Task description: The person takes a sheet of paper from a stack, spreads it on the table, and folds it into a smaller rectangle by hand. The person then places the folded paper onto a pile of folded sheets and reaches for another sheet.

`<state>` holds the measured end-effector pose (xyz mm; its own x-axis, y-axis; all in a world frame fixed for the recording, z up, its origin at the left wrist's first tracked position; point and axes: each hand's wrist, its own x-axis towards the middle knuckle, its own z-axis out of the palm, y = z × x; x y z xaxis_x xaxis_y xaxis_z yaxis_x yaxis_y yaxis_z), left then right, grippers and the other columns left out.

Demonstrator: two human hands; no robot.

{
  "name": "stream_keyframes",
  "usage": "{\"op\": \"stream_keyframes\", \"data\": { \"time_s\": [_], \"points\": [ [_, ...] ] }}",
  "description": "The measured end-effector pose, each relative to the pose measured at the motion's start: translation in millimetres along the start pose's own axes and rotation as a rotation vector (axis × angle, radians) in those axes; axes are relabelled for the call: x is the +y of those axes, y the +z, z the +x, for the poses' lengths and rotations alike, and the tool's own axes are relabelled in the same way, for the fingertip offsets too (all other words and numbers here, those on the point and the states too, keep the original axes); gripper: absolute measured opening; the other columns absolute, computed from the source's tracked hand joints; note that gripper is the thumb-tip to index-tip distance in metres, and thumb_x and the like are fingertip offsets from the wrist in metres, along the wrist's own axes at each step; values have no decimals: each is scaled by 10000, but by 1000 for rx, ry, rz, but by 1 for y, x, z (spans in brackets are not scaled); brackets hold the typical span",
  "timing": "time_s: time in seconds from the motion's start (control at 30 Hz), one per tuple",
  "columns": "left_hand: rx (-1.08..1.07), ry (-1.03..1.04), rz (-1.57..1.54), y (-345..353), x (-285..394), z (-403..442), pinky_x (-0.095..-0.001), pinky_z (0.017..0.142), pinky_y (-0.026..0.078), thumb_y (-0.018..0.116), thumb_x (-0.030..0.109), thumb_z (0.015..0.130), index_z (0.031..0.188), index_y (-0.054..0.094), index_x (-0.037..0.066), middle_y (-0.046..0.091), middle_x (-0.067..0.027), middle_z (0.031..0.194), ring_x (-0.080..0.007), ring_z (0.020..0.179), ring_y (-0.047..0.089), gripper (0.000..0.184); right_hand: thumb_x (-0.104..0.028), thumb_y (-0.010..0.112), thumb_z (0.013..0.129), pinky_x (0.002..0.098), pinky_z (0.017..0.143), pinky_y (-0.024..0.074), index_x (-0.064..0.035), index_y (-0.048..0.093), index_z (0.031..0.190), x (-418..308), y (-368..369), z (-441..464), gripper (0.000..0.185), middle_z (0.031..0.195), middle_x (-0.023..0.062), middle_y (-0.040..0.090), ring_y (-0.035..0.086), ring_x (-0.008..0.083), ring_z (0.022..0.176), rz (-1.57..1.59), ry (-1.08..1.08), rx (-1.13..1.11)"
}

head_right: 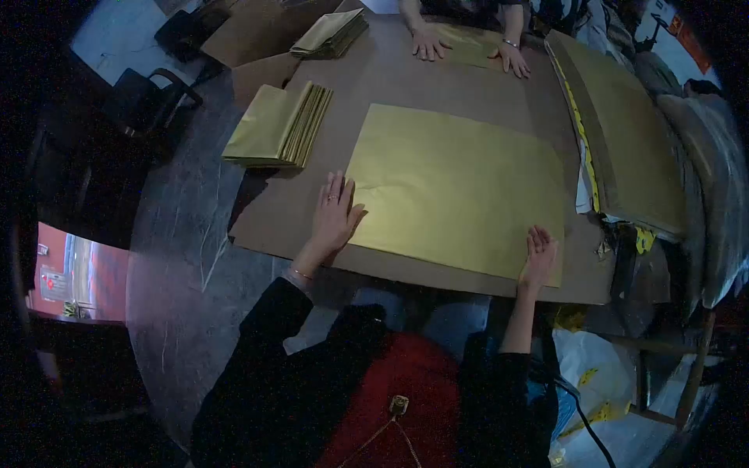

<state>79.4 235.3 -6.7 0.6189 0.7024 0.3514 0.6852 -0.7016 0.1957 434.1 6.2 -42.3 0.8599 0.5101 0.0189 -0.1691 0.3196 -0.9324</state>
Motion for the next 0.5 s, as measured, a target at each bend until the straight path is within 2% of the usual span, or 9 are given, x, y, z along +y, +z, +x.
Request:
{"op": "stream_keyframes", "data": {
  "time_s": [0.1, 0.2, 0.23, 0.27, 0.3, 0.33, 0.4, 0.5],
  "points": [
    [-13, -34, 14, 2, 2, -1, -486, 1089, 193, 446, 446, 909, 1343, 368, 0, 240, -240, 1441, -380, 1357, 189, 628, -380, 294, 995, 367, 981, 403, 35, 442, 1195, -1, 10, -4, 483, 1153, 154, 522, 518, 241, 1088, -82, 4, 150],
    [-31, -20, -9, 1, 5, 2, -487, 1088, 196, 441, 428, 915, 1331, 383, -4, 263, -234, 1433, -385, 1354, 197, 603, -347, 294, 999, 338, 956, 403, 12, 466, 1180, -8, 85, -42, 437, 1137, 158, 528, 517, 224, 1070, -196, -96, 167],
    [-50, -24, -20, 0, 6, 3, -487, 1088, 197, 442, 420, 916, 1328, 388, -5, 269, -231, 1431, -386, 1352, 200, 594, -328, 307, 999, 322, 950, 386, -8, 478, 1171, -15, 121, -63, 401, 1125, 142, 538, 515, 206, 1063, -185, -39, 23],
    [-49, -22, -6, 2, 4, 2, -489, 1089, 195, 439, 401, 920, 1327, 395, 1, 269, -228, 1433, -383, 1352, 205, 573, -311, 311, 995, 332, 954, 369, -25, 455, 1227, -14, 145, -78, 395, 1160, 129, 540, 500, 198, 1099, -414, -67, -252],
    [-51, -5, -7, 0, 5, 3, -489, 1089, 195, 439, 401, 920, 1327, 395, 1, 269, -228, 1433, -383, 1352, 205, 573, -298, 336, 992, 358, 1018, 320, 5, 433, 1261, -18, 174, -103, 416, 1264, 152, 500, 464, 246, 1178, -505, -49, -588],
    [-65, -29, 1, -1, 5, 3, -488, 1091, 193, 435, 392, 922, 1329, 393, 5, 271, -228, 1431, -381, 1352, 206, 564, -294, 350, 985, 396, 1062, 267, 4, 387, 1319, -3, 186, -120, 449, 1361, 154, 422, 383, 266, 1274, -773, -417, -819],
    [-79, -43, 20, 2, 1, 0, -489, 1090, 197, 428, 364, 927, 1338, 392, 22, 280, -222, 1429, -372, 1351, 214, 536, -324, 414, 943, 432, 1084, 224, -3, 387, 1321, 20, 202, -158, 496, 1384, 163, 388, 349, 283, 1301, -1138, -642, -1000],
    [-46, -30, 39, 2, 2, 2, -494, 1087, 201, 431, 348, 923, 1346, 391, 44, 291, -202, 1431, -361, 1350, 225, 522, -397, 416, 924, 423, 1094, 205, -42, 371, 1356, 39, 192, -173, 561, 1458, 76, 303, 279, 212, 1347, -1280, -769, -999]
  ]
}}
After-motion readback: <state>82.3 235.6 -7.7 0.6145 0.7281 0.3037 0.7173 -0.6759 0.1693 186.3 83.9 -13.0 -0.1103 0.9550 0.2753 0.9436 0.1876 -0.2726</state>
